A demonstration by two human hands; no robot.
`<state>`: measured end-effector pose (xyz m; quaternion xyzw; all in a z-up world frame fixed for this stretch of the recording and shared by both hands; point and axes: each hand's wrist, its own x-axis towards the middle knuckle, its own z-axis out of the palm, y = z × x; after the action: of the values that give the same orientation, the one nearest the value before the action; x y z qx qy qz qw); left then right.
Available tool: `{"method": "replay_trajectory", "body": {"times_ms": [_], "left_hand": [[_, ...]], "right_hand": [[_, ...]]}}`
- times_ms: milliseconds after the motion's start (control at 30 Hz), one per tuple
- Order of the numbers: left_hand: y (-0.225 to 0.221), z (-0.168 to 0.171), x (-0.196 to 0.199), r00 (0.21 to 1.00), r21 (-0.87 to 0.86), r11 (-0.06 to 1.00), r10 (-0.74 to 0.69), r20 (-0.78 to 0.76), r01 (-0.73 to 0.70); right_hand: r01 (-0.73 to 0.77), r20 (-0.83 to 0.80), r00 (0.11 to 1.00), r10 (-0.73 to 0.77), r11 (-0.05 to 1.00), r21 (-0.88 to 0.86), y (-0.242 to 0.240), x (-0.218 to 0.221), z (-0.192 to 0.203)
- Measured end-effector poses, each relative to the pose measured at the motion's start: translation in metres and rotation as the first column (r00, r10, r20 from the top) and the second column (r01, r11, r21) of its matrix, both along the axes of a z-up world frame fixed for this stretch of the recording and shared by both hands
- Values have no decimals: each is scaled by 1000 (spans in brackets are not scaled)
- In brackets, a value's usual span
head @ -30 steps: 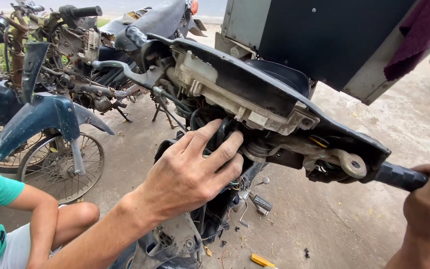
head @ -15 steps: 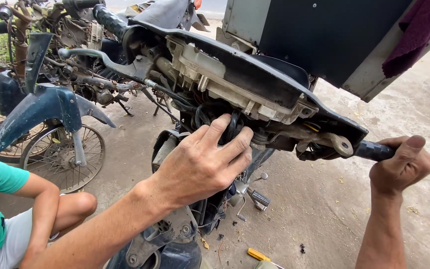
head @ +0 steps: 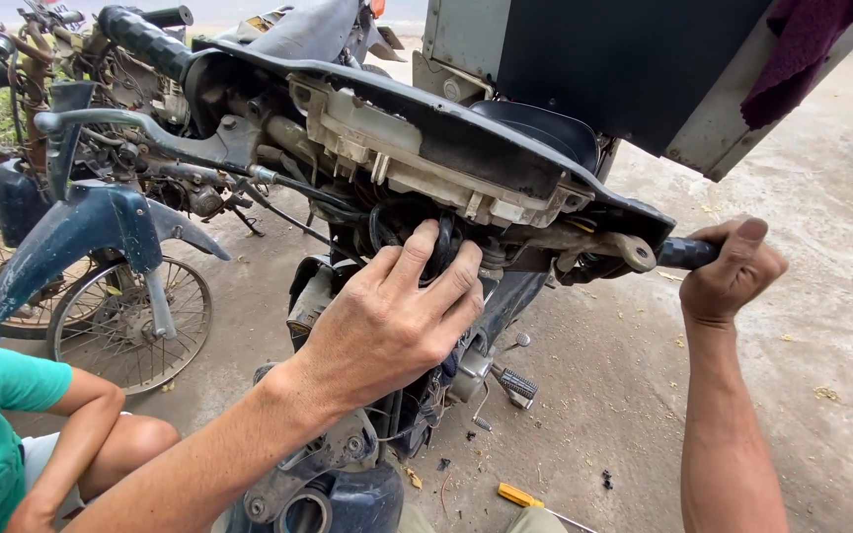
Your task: Connecting electrical wiring harnesses and plugs for a motorcycle dashboard assembly
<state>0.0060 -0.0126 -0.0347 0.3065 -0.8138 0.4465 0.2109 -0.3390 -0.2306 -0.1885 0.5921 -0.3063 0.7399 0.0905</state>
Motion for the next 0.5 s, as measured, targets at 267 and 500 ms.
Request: {"method": "replay_trajectory", "body": {"times_ms": [267, 500], "left_hand": [[4, 9, -2, 1000, 56, 998, 17, -3, -17], [-8, 29, 11, 991, 270, 962, -1, -131, 36]], "right_hand": [[-51, 1, 999, 52, 990, 134, -11, 6, -5], [106, -119, 991, -69, 933, 345, 34, -16, 1]]}}
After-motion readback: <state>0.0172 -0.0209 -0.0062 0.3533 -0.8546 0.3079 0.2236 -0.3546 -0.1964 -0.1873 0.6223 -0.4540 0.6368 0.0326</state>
